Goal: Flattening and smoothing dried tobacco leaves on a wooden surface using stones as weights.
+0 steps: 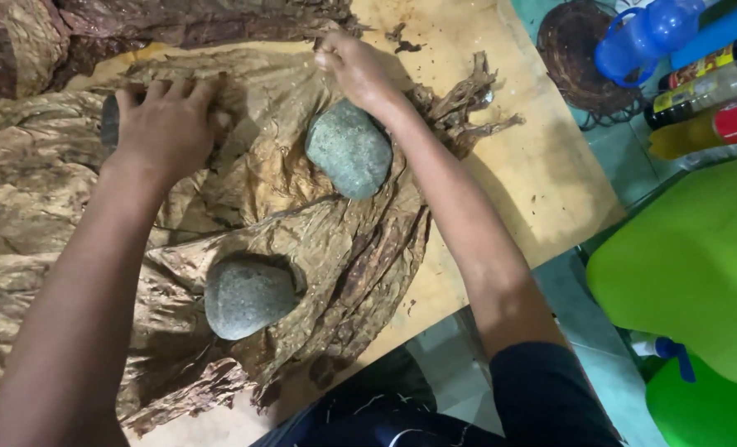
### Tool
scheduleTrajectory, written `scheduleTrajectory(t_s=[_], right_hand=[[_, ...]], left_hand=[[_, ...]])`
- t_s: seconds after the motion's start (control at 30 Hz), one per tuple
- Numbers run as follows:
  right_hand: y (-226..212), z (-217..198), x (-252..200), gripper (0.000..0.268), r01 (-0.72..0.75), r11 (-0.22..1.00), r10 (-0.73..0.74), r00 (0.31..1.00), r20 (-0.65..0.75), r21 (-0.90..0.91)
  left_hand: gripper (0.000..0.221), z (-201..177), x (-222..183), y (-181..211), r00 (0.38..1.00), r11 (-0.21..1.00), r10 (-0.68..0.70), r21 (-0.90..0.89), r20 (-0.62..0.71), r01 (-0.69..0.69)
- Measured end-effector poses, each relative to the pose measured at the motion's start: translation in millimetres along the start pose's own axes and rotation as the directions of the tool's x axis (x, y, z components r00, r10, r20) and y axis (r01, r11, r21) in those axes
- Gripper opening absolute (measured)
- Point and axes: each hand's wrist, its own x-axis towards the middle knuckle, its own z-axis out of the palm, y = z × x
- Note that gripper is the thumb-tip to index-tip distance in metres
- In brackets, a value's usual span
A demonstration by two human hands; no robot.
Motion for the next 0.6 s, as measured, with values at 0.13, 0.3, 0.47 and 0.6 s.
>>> scheduleTrajectory(t_s=[0.13,0.3,0.47,0.6], right_hand=[[-13.9,-15.3,-15.2,0.021,-0.094,0.977,0.102,0.994,0.032,-0.192],[-14.4,-14.8,-16.2,0.022,-0.050,0.991,0.049,0.999,-0.010,-0.122],[8.7,-5.4,-0.1,0.014,0.171,0.985,-0.171,0.984,-0.045,-0.006],[13.8,-8.5,2.9,0.012,0.404,0.908,-0.415,0.902,-0.117,-0.105]], left_hand=[[0.053,-14.0,17.4,6.2,0.999,0.999,-0.048,-0.009,0.002,0.049],[0.037,11.8,76.0,-35.8,0.970,0.979,-0.015,-0.200,-0.243,-0.035],[0.024,55.1,133.2,-82.3,0.904,0.990,-0.124,-0.111,-0.410,0.086],[0.024,70.7,143.6,-84.1,0.811,0.989,-0.136,-0.123,-0.570,0.079]])
